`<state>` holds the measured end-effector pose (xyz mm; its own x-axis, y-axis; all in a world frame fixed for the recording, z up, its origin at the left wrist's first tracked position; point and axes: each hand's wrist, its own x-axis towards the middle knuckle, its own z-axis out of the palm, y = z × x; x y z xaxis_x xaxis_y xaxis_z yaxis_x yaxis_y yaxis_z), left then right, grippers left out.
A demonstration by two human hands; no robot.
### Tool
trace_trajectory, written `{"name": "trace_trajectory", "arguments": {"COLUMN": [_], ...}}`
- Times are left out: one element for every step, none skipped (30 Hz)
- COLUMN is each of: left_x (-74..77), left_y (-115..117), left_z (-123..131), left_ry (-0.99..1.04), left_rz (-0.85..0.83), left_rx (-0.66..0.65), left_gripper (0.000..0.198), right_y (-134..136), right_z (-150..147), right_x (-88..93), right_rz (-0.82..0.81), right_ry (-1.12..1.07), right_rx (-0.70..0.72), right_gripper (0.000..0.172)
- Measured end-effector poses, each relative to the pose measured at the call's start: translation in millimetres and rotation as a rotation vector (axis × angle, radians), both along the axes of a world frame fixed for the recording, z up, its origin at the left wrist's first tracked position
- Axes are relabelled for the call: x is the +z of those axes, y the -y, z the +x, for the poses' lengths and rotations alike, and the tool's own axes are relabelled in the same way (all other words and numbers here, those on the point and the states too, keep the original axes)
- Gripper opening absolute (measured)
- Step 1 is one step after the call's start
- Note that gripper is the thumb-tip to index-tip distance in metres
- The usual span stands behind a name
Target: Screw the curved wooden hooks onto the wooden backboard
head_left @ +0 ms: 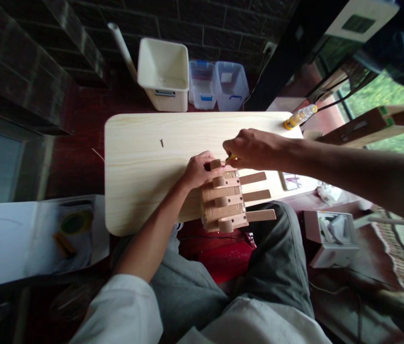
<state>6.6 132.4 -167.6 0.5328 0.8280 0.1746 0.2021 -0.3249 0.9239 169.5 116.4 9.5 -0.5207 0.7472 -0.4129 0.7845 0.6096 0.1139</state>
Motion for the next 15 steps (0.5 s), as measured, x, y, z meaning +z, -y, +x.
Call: {"name": "trace_trajectory", "arguments": {"left_x": [0.2, 0.5, 0.9, 1.2, 1.4, 1.6, 1.6, 1.5, 1.2, 0.8, 0.5, 0.2, 0.0, 0.0, 0.2], "left_y": [0.1, 0.3, 0.5, 0.8, 0.9, 1.0, 0.9, 0.7, 0.4, 0.1, -0.3, -0.7, -0.9, -0.9, -0.8], "left_z": [0.2, 0.4, 0.7, 1.0, 1.1, 1.1, 0.9, 0.6, 0.2, -0.3, -0.8, -1.2, -1.5, -1.6, -1.6], "left_ry": [0.000, -0.001, -0.002, -0.001, 0.002, 0.006, 0.010, 0.013, 0.013, 0.011, 0.009, 0.009, 0.009, 0.011, 0.013], "left_rz": [-0.006, -0.010, -0.013, -0.014, -0.014, -0.013, -0.011, -0.011, -0.012, -0.015, -0.020, -0.024, -0.025, -0.024, -0.020], "left_rx": [0.001, 0.005, 0.009, 0.013, 0.016, 0.020, 0.024, 0.027, 0.026, 0.024, 0.021, 0.018, 0.015, 0.012, 0.011], "left_gripper": [0.026, 0.026, 0.025, 0.025, 0.025, 0.024, 0.024, 0.024, 0.025, 0.025, 0.025, 0.025, 0.025, 0.025, 0.025], "right_y": [1.3, 3.1, 5.4, 7.8, 10.2, 12.4, 14.2, 15.6, 16.5, 16.9, 16.8, 16.3, 15.5, 14.4, 13.4], "right_z": [0.4, 0.2, -0.4, -1.4, -2.6, -3.9, -5.1, -6.0, -6.6, -6.8, -6.5, -5.8, -4.7, -3.3, -1.7], "right_x": [-0.2, 0.5, 2.2, 4.6, 7.4, 10.3, 12.8, 14.7, 15.6, 15.5, 14.6, 13.1, 11.2, 9.3, 7.7], "right_rz": [0.010, 0.019, 0.023, 0.018, 0.010, -0.001, -0.011, -0.016, -0.016, -0.013, -0.011, -0.014, -0.024, -0.037, -0.049], "right_ry": [0.007, 0.016, 0.022, 0.024, 0.024, 0.024, 0.026, 0.032, 0.037, 0.041, 0.041, 0.037, 0.030, 0.022, 0.015], "right_rx": [-0.034, -0.061, -0.076, -0.072, -0.050, -0.012, 0.036, 0.086, 0.129, 0.159, 0.175, 0.181, 0.179, 0.174, 0.168], "right_gripper": [0.031, 0.032, 0.032, 0.032, 0.032, 0.031, 0.029, 0.029, 0.029, 0.030, 0.033, 0.034, 0.035, 0.035, 0.034]}}
